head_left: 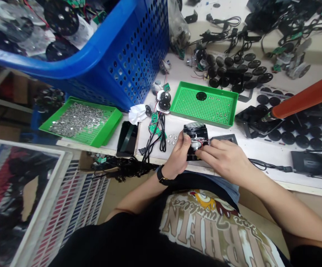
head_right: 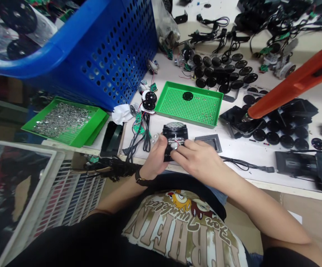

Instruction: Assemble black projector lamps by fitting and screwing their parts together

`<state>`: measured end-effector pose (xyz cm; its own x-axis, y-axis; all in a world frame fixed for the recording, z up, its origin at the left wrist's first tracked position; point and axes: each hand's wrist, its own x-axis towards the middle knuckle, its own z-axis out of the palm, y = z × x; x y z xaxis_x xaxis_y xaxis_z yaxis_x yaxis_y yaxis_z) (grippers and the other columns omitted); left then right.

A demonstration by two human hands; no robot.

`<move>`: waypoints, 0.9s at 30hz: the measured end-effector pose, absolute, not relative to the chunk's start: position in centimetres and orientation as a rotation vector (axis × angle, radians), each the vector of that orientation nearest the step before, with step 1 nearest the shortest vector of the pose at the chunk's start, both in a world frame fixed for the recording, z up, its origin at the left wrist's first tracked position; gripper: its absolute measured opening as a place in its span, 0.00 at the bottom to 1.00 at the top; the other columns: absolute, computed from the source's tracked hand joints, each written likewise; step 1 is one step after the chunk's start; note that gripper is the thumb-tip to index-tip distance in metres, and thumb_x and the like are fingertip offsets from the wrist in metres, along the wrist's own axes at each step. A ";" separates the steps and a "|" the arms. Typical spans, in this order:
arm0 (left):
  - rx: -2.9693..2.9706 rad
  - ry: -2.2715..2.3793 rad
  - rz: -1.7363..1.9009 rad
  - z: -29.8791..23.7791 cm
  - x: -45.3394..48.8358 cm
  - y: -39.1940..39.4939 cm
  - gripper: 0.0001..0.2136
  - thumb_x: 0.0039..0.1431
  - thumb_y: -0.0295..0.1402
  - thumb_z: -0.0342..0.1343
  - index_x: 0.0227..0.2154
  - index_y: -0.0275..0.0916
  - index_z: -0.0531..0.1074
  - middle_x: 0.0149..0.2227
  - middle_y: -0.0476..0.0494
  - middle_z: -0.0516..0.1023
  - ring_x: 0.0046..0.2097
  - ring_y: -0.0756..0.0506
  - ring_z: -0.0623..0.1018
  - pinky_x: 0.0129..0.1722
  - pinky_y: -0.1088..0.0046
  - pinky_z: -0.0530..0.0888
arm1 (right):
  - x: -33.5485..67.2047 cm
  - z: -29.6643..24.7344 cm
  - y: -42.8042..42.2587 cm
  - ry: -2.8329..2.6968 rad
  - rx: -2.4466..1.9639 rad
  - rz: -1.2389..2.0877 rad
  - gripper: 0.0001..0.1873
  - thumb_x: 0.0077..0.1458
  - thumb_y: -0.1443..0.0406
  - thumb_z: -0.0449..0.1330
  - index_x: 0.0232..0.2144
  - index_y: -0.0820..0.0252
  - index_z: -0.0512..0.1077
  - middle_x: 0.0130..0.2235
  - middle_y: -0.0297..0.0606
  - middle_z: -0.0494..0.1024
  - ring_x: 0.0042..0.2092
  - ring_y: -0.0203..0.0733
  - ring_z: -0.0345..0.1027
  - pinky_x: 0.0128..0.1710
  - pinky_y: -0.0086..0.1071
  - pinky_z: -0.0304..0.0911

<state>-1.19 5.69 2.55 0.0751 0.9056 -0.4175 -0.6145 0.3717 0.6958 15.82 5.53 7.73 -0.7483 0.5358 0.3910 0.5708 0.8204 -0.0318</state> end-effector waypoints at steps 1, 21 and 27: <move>0.424 0.928 1.188 2.5 -1.2 5.7 0.22 0.59 0.47 0.68 0.51 0.41 0.75 0.56 0.41 0.80 0.63 0.40 0.74 0.66 0.62 0.67 | 15.8 7.8 5.6 -2.600 -0.824 -0.125 0.13 0.70 0.70 0.53 0.38 0.60 0.77 0.31 0.36 0.79 0.35 0.42 0.61 0.31 0.37 0.54; 0.525 0.948 1.145 3.5 -0.6 5.9 0.24 0.58 0.53 0.67 0.49 0.41 0.76 0.53 0.41 0.81 0.62 0.37 0.75 0.62 0.59 0.72 | 16.4 6.3 5.4 -2.480 -0.825 -0.114 0.14 0.71 0.70 0.52 0.44 0.59 0.79 0.37 0.36 0.84 0.35 0.40 0.64 0.32 0.36 0.60; 0.526 0.942 1.125 3.9 -0.7 5.8 0.26 0.58 0.54 0.66 0.51 0.41 0.74 0.54 0.40 0.81 0.63 0.36 0.75 0.61 0.59 0.73 | 16.6 5.9 5.4 -2.466 -0.820 -0.038 0.13 0.70 0.69 0.53 0.46 0.56 0.78 0.38 0.35 0.85 0.36 0.40 0.65 0.33 0.36 0.59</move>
